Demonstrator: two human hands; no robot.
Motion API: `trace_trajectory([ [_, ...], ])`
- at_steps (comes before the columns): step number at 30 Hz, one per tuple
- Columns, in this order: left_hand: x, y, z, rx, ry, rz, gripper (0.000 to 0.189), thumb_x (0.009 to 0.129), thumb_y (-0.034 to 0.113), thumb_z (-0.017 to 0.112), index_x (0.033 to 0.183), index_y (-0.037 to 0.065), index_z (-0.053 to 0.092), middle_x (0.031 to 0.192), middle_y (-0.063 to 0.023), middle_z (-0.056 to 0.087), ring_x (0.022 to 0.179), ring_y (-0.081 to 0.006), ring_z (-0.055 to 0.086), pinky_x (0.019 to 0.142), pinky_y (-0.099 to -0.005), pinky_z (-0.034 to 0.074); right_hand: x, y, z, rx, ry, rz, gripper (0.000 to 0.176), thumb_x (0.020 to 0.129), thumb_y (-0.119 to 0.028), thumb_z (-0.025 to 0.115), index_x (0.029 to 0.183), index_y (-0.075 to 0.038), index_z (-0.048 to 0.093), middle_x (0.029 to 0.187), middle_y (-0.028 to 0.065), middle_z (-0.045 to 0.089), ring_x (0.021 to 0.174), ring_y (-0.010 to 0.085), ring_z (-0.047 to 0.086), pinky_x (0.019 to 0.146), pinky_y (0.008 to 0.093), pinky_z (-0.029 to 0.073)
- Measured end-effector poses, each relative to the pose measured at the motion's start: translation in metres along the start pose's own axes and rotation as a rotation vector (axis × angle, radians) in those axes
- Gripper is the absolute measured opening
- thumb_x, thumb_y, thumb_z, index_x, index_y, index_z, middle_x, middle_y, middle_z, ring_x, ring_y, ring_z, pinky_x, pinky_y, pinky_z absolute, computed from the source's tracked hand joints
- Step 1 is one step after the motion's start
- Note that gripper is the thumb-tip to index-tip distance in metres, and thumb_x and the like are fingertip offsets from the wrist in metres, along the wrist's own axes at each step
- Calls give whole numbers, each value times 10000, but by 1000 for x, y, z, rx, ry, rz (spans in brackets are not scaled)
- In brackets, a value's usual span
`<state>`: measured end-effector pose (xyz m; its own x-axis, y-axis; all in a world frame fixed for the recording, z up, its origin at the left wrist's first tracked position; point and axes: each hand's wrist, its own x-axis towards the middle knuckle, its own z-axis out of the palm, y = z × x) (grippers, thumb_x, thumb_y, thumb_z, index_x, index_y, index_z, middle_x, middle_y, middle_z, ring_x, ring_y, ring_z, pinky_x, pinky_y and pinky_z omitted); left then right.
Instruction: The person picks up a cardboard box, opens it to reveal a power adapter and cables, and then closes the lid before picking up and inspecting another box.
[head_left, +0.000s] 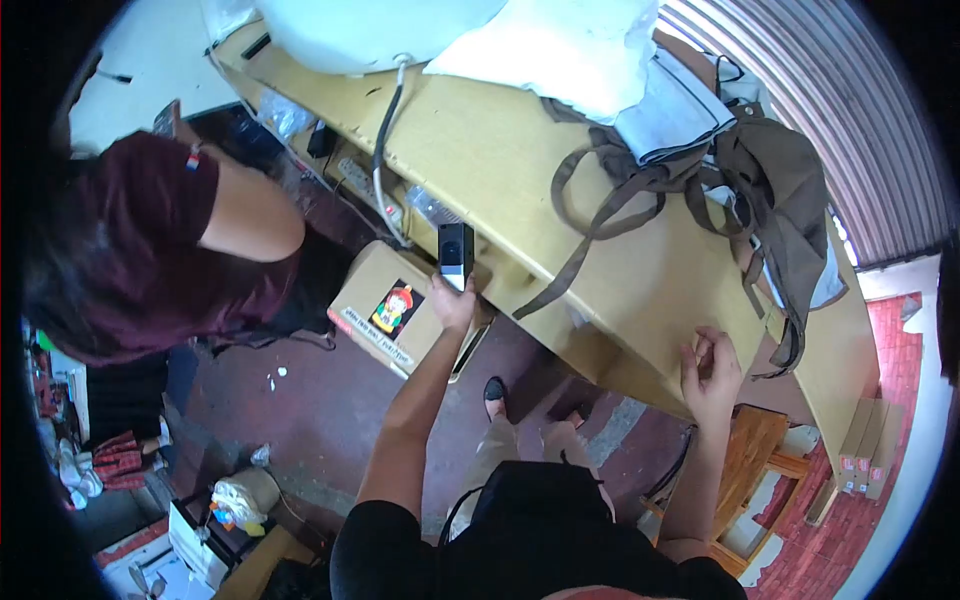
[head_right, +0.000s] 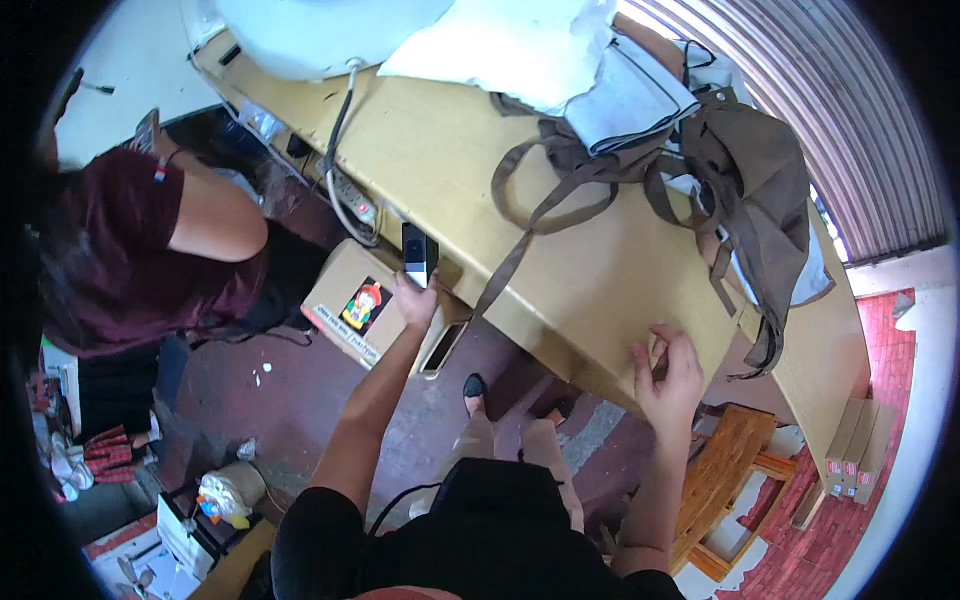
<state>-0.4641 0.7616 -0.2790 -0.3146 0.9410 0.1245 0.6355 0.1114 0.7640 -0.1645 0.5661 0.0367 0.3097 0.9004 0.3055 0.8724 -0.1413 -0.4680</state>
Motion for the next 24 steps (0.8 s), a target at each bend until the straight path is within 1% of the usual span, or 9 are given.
trace_trajectory([
  [2,19,2,40,90,-17,-98,698,714,374,823,1145,-77,510,1144,-267,533,1139,-441,484,998,-484,409,2,-3,2,-40,17,-19,242,808,-110,748,1002,-35,625,732,61,483,574,204,470,537,328,395],
  [4,37,-10,77,119,-51,-149,733,713,375,804,1222,-46,488,1255,-252,512,1232,-435,445,1075,-473,373,5,-6,3,-87,25,-50,225,809,-110,748,984,-33,631,718,61,465,553,196,456,510,328,378],
  [5,43,-19,88,-44,-101,-280,737,723,377,787,1250,-40,484,1269,-245,509,1242,-427,441,1086,-466,362,3,-7,2,-56,23,-13,210,808,-109,749,968,-33,635,711,59,456,551,196,455,510,330,377],
  [6,56,-42,117,-218,-145,-402,742,734,378,770,1279,-34,481,1283,-238,507,1253,-419,436,1096,-459,351,5,-6,3,-25,33,15,196,808,-107,750,952,-33,640,703,58,448,549,197,455,511,333,377],
  [7,60,-105,176,-196,-37,-310,717,781,352,714,1329,-34,458,1326,-236,494,1278,-404,418,1113,-472,322,6,-5,2,-39,21,21,200,793,-99,761,944,-40,644,696,55,446,554,195,457,508,334,376],
  [8,66,-70,150,556,-314,-39,664,820,323,669,1344,-24,454,1371,-234,473,1286,-395,409,1120,-493,297,7,-7,2,-43,31,20,200,793,-99,761,944,-40,644,696,55,446,554,195,457,508,334,376],
  [9,67,-65,147,752,-398,76,662,821,321,669,1344,-23,455,1371,-234,473,1286,-396,408,1119,-493,298,8,-9,2,-36,27,26,205,786,-98,767,940,-43,644,693,54,447,558,195,461,507,331,375],
  [13,65,-71,154,613,-486,-11,653,823,312,669,1342,-22,456,1370,-234,473,1284,-397,408,1115,-494,300,6,-3,3,-67,21,4,221,762,-101,782,921,-51,637,682,50,461,575,204,476,523,330,381],
  [24,30,-107,148,604,-582,-15,629,829,288,669,1337,-18,459,1368,-234,473,1280,-401,406,1103,-498,306,0,10,2,-89,17,-58,228,723,-126,789,884,-76,634,684,39,507,585,204,480,537,335,381],
])
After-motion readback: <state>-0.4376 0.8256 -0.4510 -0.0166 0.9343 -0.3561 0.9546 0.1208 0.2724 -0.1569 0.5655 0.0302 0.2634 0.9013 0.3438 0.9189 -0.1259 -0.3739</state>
